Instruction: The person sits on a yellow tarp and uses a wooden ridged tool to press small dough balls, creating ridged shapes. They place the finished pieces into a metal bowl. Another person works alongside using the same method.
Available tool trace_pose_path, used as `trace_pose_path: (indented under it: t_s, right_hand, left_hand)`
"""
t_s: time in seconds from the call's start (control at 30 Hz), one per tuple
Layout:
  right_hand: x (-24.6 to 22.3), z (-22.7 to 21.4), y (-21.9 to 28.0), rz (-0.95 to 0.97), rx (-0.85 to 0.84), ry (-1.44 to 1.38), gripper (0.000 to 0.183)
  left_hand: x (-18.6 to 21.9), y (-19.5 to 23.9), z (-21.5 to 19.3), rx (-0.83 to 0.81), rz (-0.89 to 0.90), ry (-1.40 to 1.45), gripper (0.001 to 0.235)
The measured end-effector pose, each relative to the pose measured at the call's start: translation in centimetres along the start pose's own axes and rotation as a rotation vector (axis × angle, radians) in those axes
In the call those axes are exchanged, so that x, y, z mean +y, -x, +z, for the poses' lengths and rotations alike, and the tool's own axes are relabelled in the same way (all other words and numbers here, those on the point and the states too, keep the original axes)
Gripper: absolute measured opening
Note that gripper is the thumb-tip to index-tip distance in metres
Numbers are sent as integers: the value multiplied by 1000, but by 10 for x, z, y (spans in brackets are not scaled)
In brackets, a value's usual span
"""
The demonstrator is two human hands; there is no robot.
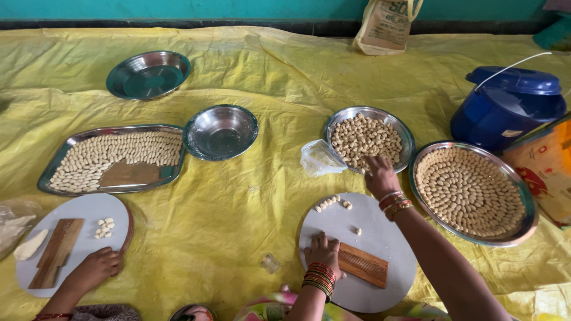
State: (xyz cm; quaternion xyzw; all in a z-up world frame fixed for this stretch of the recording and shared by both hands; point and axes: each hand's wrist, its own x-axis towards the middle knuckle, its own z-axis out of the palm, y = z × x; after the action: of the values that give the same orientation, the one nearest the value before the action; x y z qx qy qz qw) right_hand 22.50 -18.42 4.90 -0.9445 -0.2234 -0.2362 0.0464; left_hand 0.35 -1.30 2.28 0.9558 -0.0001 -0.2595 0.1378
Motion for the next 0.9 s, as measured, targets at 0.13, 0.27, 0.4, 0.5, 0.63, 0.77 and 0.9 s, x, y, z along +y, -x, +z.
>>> trace_pose_path:
  t_s: [0.13,0.27,0.4,0.5,0.63,0.77,0.9]
  right_hand:
    - [-17,-13,3,321,-403,-188,46]
    - [-52,-3,57,258,-753,-95,52]
    - [-69,1,120,55,-470,-83,62]
    - [-63,-9,149,-44,-386,-131,72]
    - [-56,-16,153,-63,-415,-157,47]
    - [-51,-17,157,-43,-600,-133,45]
    - [-40,-5,159,-55,-644,-167,32]
  left_hand:
    - [-1,-1,0,-1,6,3,104]
    - [-2,-8,6,8,12,-5,106]
    - [-4,-14,15,60,23,22,104]
    - [-5,-18,22,52,18,32,104]
    - [-5,-22,27,62,13,22,104]
    - [-4,-23,26,81,8,13,102]
    - [-4,-14,19,68,12,15,102]
